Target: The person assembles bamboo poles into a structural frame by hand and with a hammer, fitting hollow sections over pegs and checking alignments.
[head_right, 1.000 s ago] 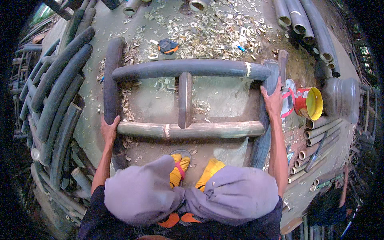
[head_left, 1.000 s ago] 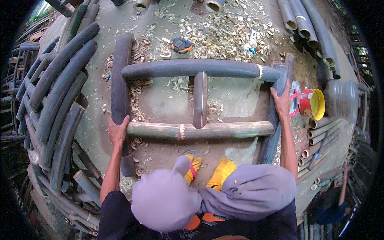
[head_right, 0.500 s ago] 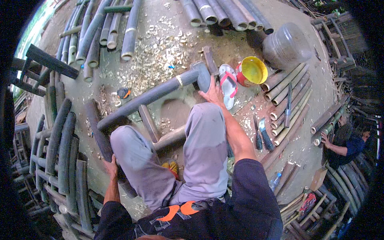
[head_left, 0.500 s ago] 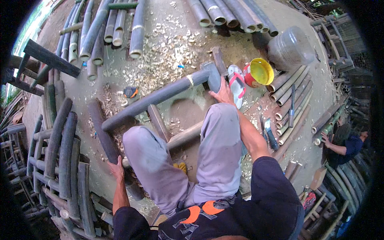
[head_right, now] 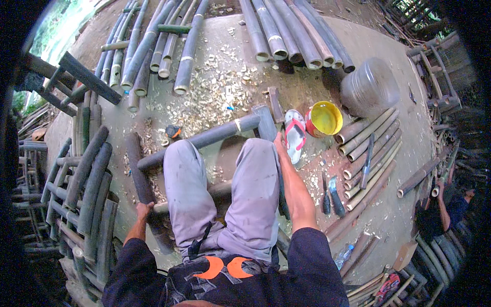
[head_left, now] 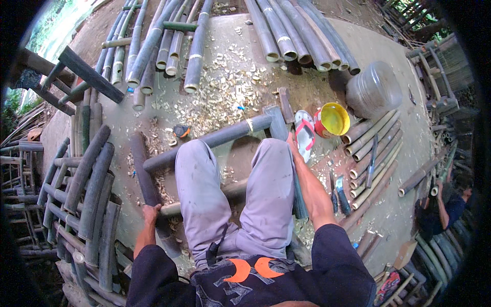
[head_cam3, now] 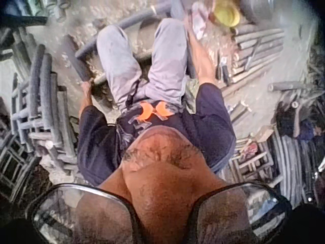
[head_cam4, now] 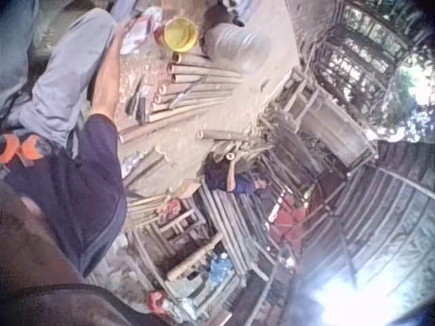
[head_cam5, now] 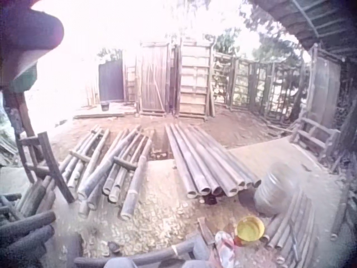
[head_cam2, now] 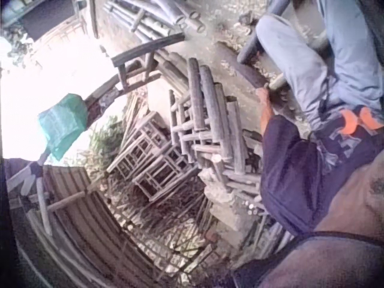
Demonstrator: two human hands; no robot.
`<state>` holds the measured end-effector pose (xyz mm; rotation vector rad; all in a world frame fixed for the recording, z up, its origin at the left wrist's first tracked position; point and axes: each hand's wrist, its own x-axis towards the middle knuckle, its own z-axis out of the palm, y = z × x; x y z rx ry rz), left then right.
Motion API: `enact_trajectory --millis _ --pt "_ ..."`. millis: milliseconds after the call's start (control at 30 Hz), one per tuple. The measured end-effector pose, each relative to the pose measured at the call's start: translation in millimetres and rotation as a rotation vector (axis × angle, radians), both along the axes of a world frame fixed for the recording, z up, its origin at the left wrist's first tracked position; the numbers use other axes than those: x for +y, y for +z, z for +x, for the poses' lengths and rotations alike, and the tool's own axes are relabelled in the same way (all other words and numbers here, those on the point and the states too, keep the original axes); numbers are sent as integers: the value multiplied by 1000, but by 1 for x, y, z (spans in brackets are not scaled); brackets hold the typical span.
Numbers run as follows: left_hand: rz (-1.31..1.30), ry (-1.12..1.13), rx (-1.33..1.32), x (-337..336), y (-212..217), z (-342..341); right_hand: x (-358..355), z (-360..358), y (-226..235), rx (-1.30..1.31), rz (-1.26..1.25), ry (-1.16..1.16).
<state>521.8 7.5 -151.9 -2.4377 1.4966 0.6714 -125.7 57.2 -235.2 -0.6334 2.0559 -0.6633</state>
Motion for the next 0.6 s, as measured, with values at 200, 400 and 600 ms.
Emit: enact_trajectory --millis 200,400,600 --pt "58 70 -27 -1 7 -15 -1 -3 -17 55 49 -119" --pt "68 126 -1 6 3 -11 4 16 34 328 4 155" --pt "64 201 -17 2 4 -16 4 20 49 370 -66 217"
